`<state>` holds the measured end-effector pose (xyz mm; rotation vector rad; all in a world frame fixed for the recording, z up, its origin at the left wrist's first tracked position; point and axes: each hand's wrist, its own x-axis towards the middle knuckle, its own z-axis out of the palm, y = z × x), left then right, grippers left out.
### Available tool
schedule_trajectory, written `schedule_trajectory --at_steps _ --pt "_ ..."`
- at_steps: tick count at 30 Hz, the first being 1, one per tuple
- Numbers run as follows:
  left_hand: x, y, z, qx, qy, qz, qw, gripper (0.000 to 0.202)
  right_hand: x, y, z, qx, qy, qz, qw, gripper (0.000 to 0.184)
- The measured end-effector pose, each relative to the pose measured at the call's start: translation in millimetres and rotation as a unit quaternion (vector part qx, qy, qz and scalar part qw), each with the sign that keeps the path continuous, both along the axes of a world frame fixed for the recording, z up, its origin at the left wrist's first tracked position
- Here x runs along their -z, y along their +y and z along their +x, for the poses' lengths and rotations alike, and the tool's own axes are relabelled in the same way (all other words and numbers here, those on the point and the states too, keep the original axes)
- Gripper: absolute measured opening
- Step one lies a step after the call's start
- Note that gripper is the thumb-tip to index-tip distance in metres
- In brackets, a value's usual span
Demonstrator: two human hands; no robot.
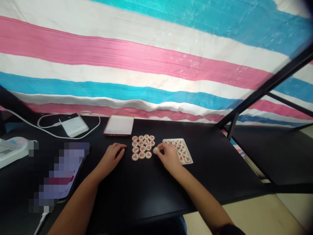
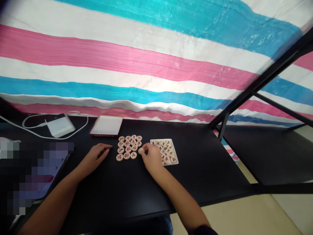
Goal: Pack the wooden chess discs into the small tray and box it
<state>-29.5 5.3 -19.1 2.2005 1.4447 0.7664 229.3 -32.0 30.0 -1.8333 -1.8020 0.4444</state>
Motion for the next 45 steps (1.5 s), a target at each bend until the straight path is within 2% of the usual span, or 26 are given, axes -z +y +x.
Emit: schedule_trajectory --at_steps 2,5,7,10,13,16,19,21,25,27,30,33,36,40,45 --pt "0.5 0 0 0.0 -0.001 0.0 1.0 0.033 11.4 8 -15 -0.002 -0.007 0.02 1.0 0.006" --pt "1.2 0 0 -0.001 -0.002 -0.003 1.0 0.034 21.4 13 -21 0.003 -0.038 0.071 0.997 0.01" --pt "1.8 0 0 -0.001 0.0 -0.006 1.0 0.035 20.9 11 -16 0.006 -0.056 0.106 0.993 0.014" --pt "3.2 2 -1 0.002 0.003 -0.008 1.0 0.035 11.6 3 6 0.034 -0.074 0.129 0.988 0.019" --pt "5.9 3 -2 0.002 0.004 -0.007 1.0 0.037 -0.2 -11 39 0.074 -0.116 0.091 0.986 0.019" --pt "9.3 5 -3 0.008 0.015 -0.002 1.0 0.038 -6.6 -27 65 0.081 -0.168 0.001 0.982 0.019" --pt "11.4 7 -3 0.015 0.031 0.0 0.999 0.039 -7.1 -37 76 0.059 -0.193 -0.06 0.978 0.019" --pt "11.5 6 -3 0.014 0.035 -0.001 0.999 0.039 -7.0 -38 75 0.056 -0.198 -0.062 0.977 0.018" --pt "9.8 5 -1 0.009 0.029 0.001 1.0 0.038 -8.7 -35 58 0.076 -0.15 0.003 0.986 0.017" --pt "8.6 5 -1 0.008 0.026 0.001 1.0 0.038 -6.6 -31 40 0.046 -0.107 0.039 0.992 0.016" --pt "5.9 2 0 0.001 0.017 -0.001 1.0 0.035 2.8 -25 10 -0.016 -0.086 0.054 0.995 0.017" --pt "1.0 -2 3 -0.014 0.007 0.009 1.0 0.032 13.2 -21 -13 -0.037 -0.097 0.065 0.992 0.026" --pt "-3.8 -9 11 -0.013 0.006 0.033 0.999 0.035 20.2 -23 -23 -0.061 -0.107 0.094 0.988 0.037" --pt "-0.9 -17 29 0.056 0.033 0.056 0.996 0.043 30.5 -30 -30 -0.115 -0.135 0.07 0.982 0.056" --pt "14.6 -23 49 0.052 0.089 0.049 0.993 0.064 44.6 -33 -39 -0.105 -0.118 0.031 0.987 0.068"
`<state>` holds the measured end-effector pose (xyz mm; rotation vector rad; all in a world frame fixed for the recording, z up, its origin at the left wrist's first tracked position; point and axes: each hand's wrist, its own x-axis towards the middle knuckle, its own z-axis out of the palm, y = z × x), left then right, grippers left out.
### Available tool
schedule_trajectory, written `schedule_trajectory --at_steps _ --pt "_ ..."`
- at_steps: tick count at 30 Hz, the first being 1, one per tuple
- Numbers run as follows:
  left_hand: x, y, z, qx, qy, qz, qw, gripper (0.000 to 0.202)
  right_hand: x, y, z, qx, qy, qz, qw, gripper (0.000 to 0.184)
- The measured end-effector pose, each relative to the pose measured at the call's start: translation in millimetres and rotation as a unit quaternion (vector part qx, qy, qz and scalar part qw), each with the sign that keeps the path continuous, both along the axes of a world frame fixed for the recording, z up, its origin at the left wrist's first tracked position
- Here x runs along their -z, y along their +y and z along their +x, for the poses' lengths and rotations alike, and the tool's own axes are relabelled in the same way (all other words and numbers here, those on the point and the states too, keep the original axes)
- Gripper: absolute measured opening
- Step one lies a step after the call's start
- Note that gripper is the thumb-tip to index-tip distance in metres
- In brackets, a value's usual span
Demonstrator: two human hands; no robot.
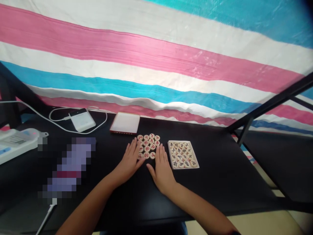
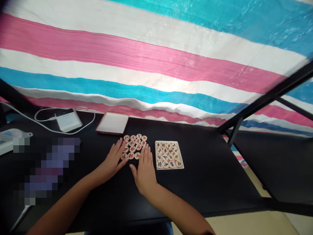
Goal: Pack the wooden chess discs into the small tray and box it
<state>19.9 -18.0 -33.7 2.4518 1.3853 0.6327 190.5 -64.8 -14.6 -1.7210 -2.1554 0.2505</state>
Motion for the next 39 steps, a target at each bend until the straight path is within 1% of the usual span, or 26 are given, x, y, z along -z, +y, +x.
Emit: schedule_trajectory --at_steps 2,5,9,11,14,16,19,22,25,28,34,36,39 --pt "3.3 -1 5 0.013 0.017 0.0 1.0 0.066 3.2 1 -1 -0.007 0.022 0.001 1.0 0.067" --pt "3.3 -3 9 0.028 0.03 0.0 0.999 0.065 5.8 2 1 -0.007 0.057 0.001 0.998 0.066" --pt "-2.9 -2 8 0.034 0.028 -0.012 0.999 0.065 5.3 1 3 -0.023 0.081 -0.003 0.996 0.063" --pt "-7.8 3 6 0.029 0.016 -0.011 0.999 0.063 2.1 5 4 -0.018 0.095 -0.004 0.995 0.063" --pt "-15.0 16 5 0.025 0.011 -0.01 1.0 0.058 -6.0 25 6 -0.008 0.107 -0.003 0.994 0.061" --pt "-17.5 26 6 0.033 0.027 -0.013 0.999 0.054 -11.8 44 5 -0.024 0.099 -0.001 0.995 0.058" --pt "-16.3 39 8 0.042 0.049 -0.009 0.998 0.049 -16.9 70 4 -0.068 0.064 -0.011 0.996 0.052" --pt "-12.3 44 9 0.048 0.053 0.0 0.997 0.046 -16.0 81 3 -0.092 0.038 -0.022 0.995 0.047" --pt "-10.9 44 8 0.054 0.047 0.003 0.997 0.046 -12.4 80 6 -0.11 0.036 -0.014 0.993 0.045" --pt "-13.6 42 6 0.055 0.04 -0.009 0.998 0.046 -11.0 74 10 -0.118 0.044 -0.008 0.992 0.046" --pt "-19.4 31 -3 0.046 0.01 -0.038 0.998 0.05 -9.6 60 14 -0.063 0.068 -0.008 0.996 0.05" --pt "-21.0 27 -4 0.053 0.009 -0.049 0.997 0.052 -6.6 57 13 -0.056 0.061 -0.02 0.996 0.051" --pt "-24.4 21 -1 0.081 0.02 -0.055 0.995 0.052 -2.7 55 11 -0.053 0.038 -0.03 0.997 0.052"
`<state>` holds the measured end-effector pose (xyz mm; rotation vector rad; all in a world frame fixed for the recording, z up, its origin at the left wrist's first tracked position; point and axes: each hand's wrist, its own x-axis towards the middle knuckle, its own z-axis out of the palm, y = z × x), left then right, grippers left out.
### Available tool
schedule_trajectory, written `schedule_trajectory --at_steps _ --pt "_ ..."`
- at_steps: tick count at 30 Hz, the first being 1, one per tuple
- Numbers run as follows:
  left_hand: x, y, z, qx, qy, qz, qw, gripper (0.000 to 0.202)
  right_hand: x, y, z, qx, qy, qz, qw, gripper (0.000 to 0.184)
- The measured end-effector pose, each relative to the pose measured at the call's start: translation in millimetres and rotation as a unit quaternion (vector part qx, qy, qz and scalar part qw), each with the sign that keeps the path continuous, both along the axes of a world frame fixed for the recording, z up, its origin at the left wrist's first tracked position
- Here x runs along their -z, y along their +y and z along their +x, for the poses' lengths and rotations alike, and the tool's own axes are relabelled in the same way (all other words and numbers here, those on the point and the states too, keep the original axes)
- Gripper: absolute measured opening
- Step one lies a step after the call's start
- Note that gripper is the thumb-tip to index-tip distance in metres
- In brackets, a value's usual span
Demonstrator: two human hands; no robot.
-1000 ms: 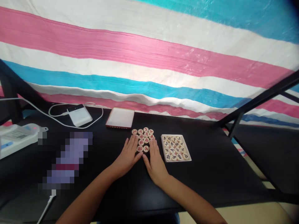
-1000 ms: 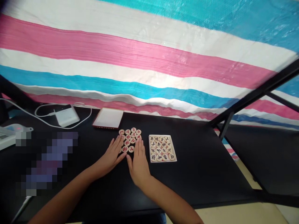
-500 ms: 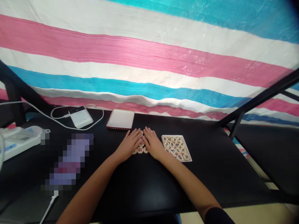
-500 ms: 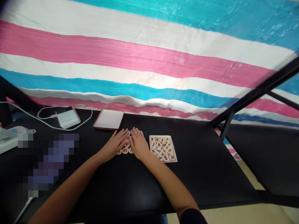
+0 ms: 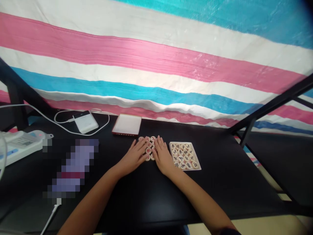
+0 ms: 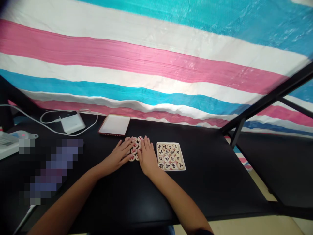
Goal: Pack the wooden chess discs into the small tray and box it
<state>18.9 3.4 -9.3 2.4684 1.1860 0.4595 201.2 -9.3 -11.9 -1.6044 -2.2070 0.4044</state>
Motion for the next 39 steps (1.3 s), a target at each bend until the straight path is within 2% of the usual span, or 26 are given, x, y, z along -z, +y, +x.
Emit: schedule_trajectory --at_steps 6,12,17,19,23,25,27,30,33,35,39 --pt "-0.4 -1 5 0.014 0.026 -0.001 1.0 0.048 -3.0 -11 -4 0.006 -0.003 0.037 0.999 0.048" --pt "4.1 0 1 0.012 0.019 -0.007 1.0 0.05 -4.0 -26 -9 -0.019 -0.001 0.03 0.999 0.048" --pt "-0.1 -2 -13 -0.034 0.009 -0.003 0.999 0.047 -1.2 -32 -1 0.034 0.038 0.03 0.998 0.05" --pt "0.0 -5 -18 -0.044 0.009 -0.004 0.999 0.048 2.0 -38 1 0.036 0.048 0.028 0.998 0.051" --pt "7.8 -11 -15 -0.038 0.026 0.013 0.999 0.055 6.0 -49 -4 0.017 0.055 0.047 0.997 0.053" --pt "14.2 -13 -10 -0.038 0.034 0.034 0.998 0.059 1.6 -51 -4 0.033 0.063 0.069 0.995 0.051" --pt "19.9 -12 -8 -0.048 0.029 0.056 0.997 0.06 -7.9 -48 5 0.089 0.078 0.108 0.987 0.045" --pt "23.9 -6 -12 -0.075 -0.003 0.07 0.995 0.059 -23.8 -36 33 0.214 0.062 0.152 0.963 0.031" --pt "21.1 1 -25 -0.092 -0.032 0.068 0.993 0.053 -31.0 -23 63 0.289 -0.017 0.11 0.951 0.022" --pt "16.4 4 -34 -0.097 -0.049 0.068 0.992 0.045 -29.8 -18 76 0.294 -0.04 0.082 0.951 0.018" --pt "5.3 6 -46 -0.109 -0.083 0.072 0.988 0.035 -23.2 -18 77 0.221 -0.02 0.061 0.973 0.014"
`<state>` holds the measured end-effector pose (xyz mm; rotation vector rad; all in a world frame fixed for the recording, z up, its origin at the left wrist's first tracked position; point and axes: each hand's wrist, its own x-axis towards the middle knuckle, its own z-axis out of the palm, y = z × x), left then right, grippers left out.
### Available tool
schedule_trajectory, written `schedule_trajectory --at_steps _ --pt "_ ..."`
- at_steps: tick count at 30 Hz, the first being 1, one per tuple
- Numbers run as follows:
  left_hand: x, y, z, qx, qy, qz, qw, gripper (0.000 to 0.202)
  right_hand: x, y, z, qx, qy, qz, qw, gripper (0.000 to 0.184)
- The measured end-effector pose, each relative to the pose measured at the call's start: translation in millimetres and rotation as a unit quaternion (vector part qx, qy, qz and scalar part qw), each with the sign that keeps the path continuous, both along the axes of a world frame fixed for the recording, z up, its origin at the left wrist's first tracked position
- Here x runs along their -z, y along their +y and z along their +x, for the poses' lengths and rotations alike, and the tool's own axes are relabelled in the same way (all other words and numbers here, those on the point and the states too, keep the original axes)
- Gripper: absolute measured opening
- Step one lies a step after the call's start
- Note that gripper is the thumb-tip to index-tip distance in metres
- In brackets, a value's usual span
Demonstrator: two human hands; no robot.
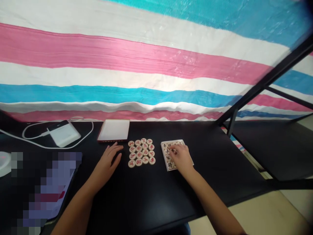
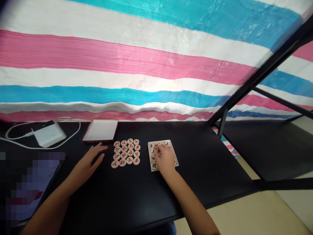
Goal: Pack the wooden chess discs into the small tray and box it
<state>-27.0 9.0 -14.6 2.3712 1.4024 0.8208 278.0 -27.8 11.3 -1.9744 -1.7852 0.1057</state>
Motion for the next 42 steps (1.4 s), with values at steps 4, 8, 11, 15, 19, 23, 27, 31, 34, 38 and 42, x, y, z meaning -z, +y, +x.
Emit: schedule_trajectory --at_steps 4,8,11,15,19,23,27,31,34,38,42 --pt "-7.7 -2 -4 -0.015 -0.016 0.0 1.0 0.034 0.0 5 -16 -0.009 -0.022 -0.022 0.999 0.017" --pt "-10.5 -7 -7 -0.043 -0.024 -0.019 0.999 0.032 -4.1 19 -27 0.037 -0.078 -0.056 0.995 0.019" --pt "-9.4 -13 -10 -0.061 -0.03 -0.043 0.997 0.031 -6.7 27 -25 0.039 -0.095 -0.074 0.992 0.017" --pt "-7.2 -17 -11 -0.074 -0.029 -0.071 0.994 0.031 -14.3 28 -13 0.021 -0.064 -0.059 0.996 0.015" --pt "-7.5 -17 -10 -0.077 -0.031 -0.085 0.993 0.031 -24.4 1 -29 0.0 0.021 0.041 0.999 0.015" --pt "-7.8 -17 -8 -0.062 -0.037 -0.082 0.994 0.029 -17.9 -39 -82 -0.176 0.092 0.003 0.98 0.01" --pt "-4.7 -16 -7 -0.054 -0.041 -0.081 0.994 0.028 1.8 -52 -121 -0.206 0.053 -0.03 0.977 0.011" --pt "-2.0 -16 -4 -0.048 -0.047 -0.089 0.994 0.027 8.0 -48 -132 -0.215 0.041 -0.016 0.976 0.019" --pt "-3.0 -18 2 -0.048 -0.062 -0.085 0.993 0.029 1.4 -47 -120 -0.209 0.1 0.011 0.973 0.022" --pt "-3.6 -24 11 -0.013 -0.045 -0.081 0.996 0.05 -6.5 -35 -70 -0.055 0.118 0.073 0.989 0.017" --pt "1.6 -26 17 0.035 -0.009 -0.059 0.998 0.067 -4.2 -12 -17 0.017 0.011 0.036 0.999 0.018"
